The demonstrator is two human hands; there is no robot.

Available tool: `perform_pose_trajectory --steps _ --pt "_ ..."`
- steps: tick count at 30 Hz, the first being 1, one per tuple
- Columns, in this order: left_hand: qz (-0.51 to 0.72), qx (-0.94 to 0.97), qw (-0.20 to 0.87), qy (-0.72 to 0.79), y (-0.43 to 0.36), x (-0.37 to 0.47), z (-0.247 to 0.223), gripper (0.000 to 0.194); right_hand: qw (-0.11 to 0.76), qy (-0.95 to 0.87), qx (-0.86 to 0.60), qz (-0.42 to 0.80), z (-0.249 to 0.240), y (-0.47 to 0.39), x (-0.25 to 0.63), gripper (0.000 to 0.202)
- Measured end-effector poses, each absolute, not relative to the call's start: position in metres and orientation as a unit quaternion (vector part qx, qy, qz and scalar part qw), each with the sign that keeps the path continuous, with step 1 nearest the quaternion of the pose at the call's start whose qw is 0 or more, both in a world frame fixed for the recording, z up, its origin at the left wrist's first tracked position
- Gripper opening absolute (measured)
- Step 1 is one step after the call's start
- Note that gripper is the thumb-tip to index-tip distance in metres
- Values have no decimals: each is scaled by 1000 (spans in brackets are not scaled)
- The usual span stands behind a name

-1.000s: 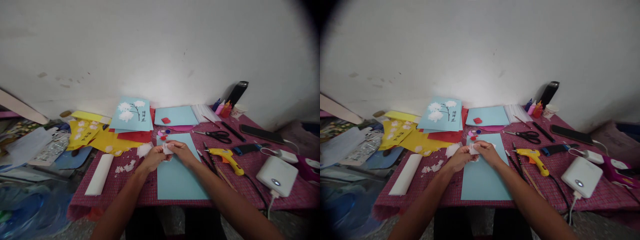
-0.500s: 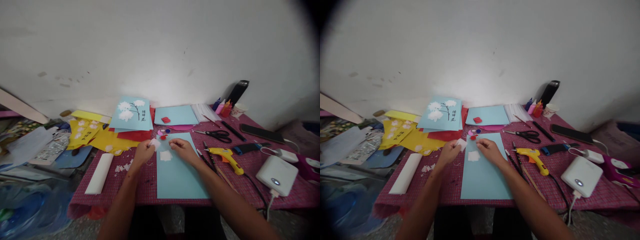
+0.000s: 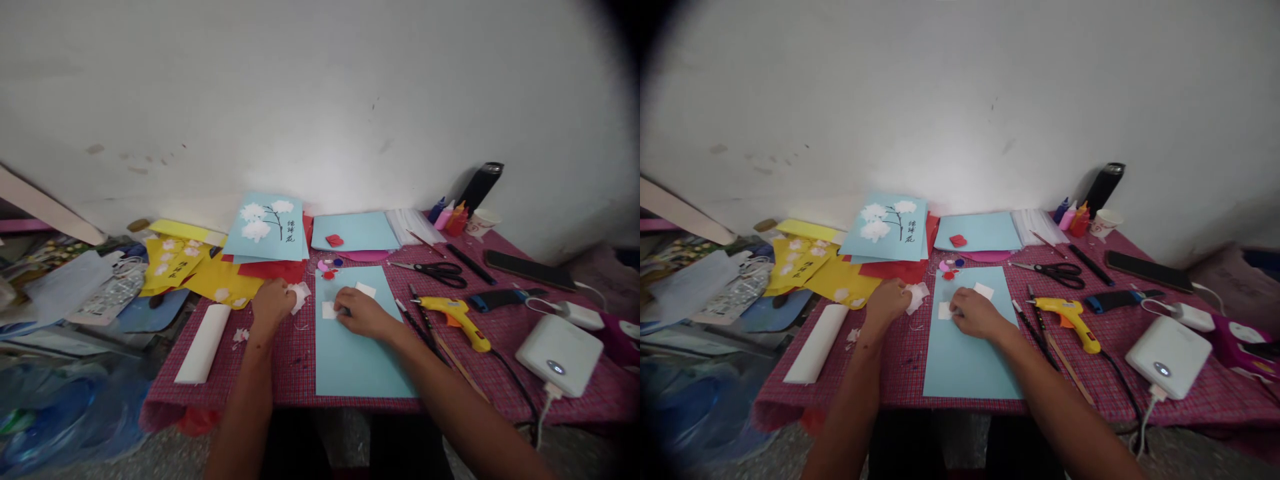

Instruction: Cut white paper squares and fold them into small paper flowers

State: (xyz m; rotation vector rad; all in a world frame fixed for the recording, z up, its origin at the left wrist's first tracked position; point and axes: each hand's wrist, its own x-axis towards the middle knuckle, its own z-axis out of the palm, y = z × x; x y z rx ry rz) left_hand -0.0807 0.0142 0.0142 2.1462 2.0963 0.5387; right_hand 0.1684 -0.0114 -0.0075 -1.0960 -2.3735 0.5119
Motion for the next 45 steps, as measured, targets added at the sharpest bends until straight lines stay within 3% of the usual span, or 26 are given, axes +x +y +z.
perform_pose_trajectory --steps 3,5,12,17,20,23,39,45 --pt "264 692 6 672 14 -76 18 35 239 -867 -396 184 -8 -9 168 11" --pt "315 701 39 639 13 -68 20 34 252 -856 -409 190 -9 -8 168 11" --pt "384 716 307 496 4 -36 9 34 366 -748 -472 289 -3 -8 164 15" --pt "397 652 483 429 -1 -24 6 48 420 -629 -453 471 4 -8 165 27" --pt "378 619 551 413 -2 -21 6 35 423 -597 -428 531 6 -8 166 29" --pt "372 617 546 426 -1 -21 4 24 421 -595 -411 547 7 -9 167 32" --pt "377 623 511 458 -3 -21 8 32 406 -621 -447 499 -1 -6 166 38" --pt "394 615 511 453 -2 -21 8 27 416 -614 -444 502 -1 -6 166 32"
